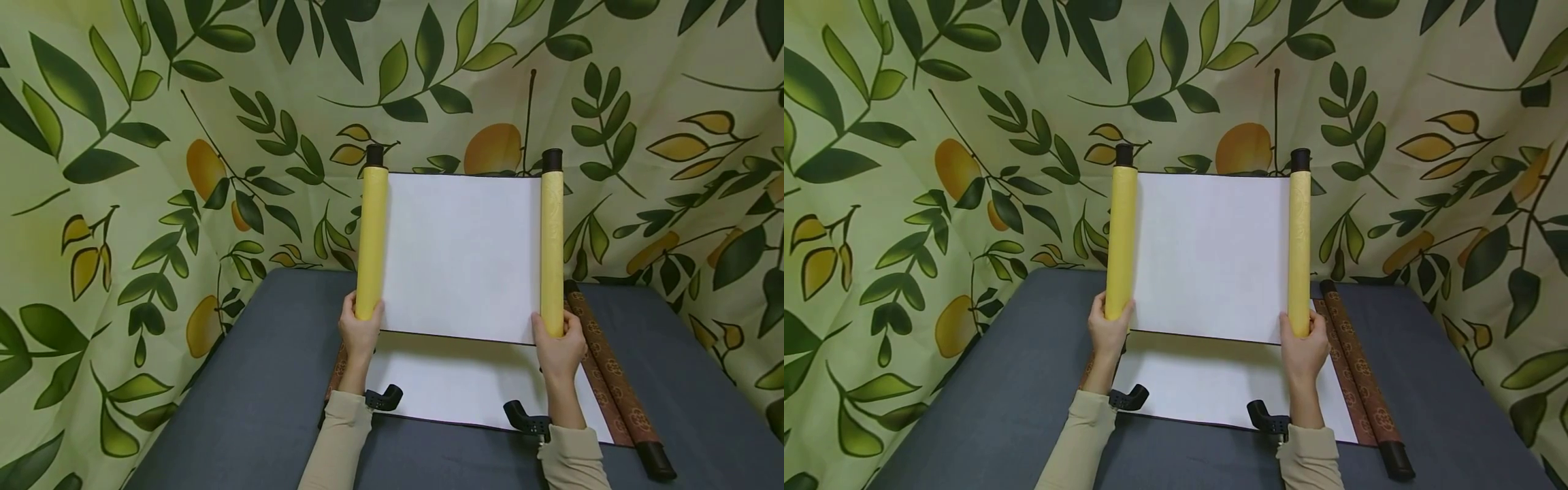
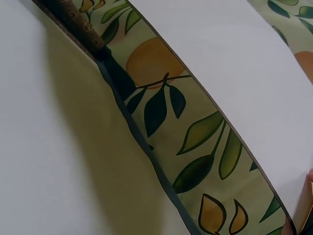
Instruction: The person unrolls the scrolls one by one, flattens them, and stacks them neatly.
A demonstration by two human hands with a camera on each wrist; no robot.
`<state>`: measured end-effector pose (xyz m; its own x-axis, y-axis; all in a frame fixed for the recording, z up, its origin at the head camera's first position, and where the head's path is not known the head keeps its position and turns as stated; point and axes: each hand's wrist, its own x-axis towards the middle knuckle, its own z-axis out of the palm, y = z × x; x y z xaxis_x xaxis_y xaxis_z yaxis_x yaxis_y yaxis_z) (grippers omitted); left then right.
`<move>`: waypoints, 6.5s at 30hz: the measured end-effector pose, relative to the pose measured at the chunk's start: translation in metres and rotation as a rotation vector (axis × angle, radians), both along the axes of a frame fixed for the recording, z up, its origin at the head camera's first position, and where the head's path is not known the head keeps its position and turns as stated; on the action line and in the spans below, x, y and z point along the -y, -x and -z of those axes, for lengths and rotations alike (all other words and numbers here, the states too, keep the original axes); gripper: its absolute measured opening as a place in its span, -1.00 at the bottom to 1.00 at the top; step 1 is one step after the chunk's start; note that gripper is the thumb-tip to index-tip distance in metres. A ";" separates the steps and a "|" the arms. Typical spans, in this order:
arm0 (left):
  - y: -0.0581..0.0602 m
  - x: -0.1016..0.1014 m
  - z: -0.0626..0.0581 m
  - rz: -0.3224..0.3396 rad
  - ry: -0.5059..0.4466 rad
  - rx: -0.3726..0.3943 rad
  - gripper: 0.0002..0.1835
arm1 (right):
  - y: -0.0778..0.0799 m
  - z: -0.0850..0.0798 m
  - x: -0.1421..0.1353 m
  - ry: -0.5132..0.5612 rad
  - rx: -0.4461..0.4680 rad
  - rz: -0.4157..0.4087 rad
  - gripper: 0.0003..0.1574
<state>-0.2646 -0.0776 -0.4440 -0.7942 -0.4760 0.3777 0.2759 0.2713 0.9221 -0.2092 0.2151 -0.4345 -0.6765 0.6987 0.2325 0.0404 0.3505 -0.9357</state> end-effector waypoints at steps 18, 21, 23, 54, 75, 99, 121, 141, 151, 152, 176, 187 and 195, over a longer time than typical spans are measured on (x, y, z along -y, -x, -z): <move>-0.003 -0.001 0.000 -0.051 0.042 -0.052 -0.48 | -0.004 -0.006 -0.004 0.020 0.033 -0.014 -0.32; -0.003 -0.001 -0.001 -0.026 0.003 -0.034 -0.43 | -0.004 -0.005 -0.006 0.019 0.031 -0.013 -0.32; -0.002 -0.001 -0.001 -0.025 0.004 -0.020 -0.42 | -0.004 -0.005 -0.006 0.012 0.032 -0.012 -0.32; 0.002 0.001 0.002 -0.148 0.146 -0.078 -0.52 | -0.004 -0.010 -0.008 0.031 0.030 -0.010 -0.32; 0.004 0.010 0.004 -0.062 0.028 -0.070 -0.49 | -0.003 -0.001 -0.021 0.044 0.006 -0.018 -0.40; 0.000 0.014 0.002 -0.101 0.134 -0.021 -0.51 | -0.006 -0.004 -0.029 -0.052 0.174 -0.082 -0.36; 0.002 0.022 -0.001 -0.002 -0.001 0.081 -0.46 | -0.008 0.000 -0.037 -0.101 0.078 -0.054 -0.41; 0.006 0.033 -0.007 0.081 0.028 0.061 -0.55 | -0.013 -0.012 -0.056 -0.033 0.203 -0.213 -0.31; -0.001 0.039 -0.007 0.078 -0.012 0.078 -0.57 | -0.015 -0.009 -0.058 0.042 0.053 -0.140 -0.45; -0.001 0.039 -0.006 0.070 -0.021 0.088 -0.57 | -0.015 -0.008 -0.058 0.050 0.037 -0.138 -0.49; -0.002 0.050 0.001 0.121 -0.018 0.125 -0.56 | -0.022 -0.007 -0.070 -0.021 0.088 -0.130 -0.33; 0.001 0.048 0.006 0.113 0.061 0.137 -0.61 | -0.022 -0.005 -0.074 -0.016 0.157 -0.106 -0.32; 0.001 0.049 0.005 0.087 -0.018 0.121 -0.62 | -0.022 -0.005 -0.073 -0.002 0.141 -0.103 -0.33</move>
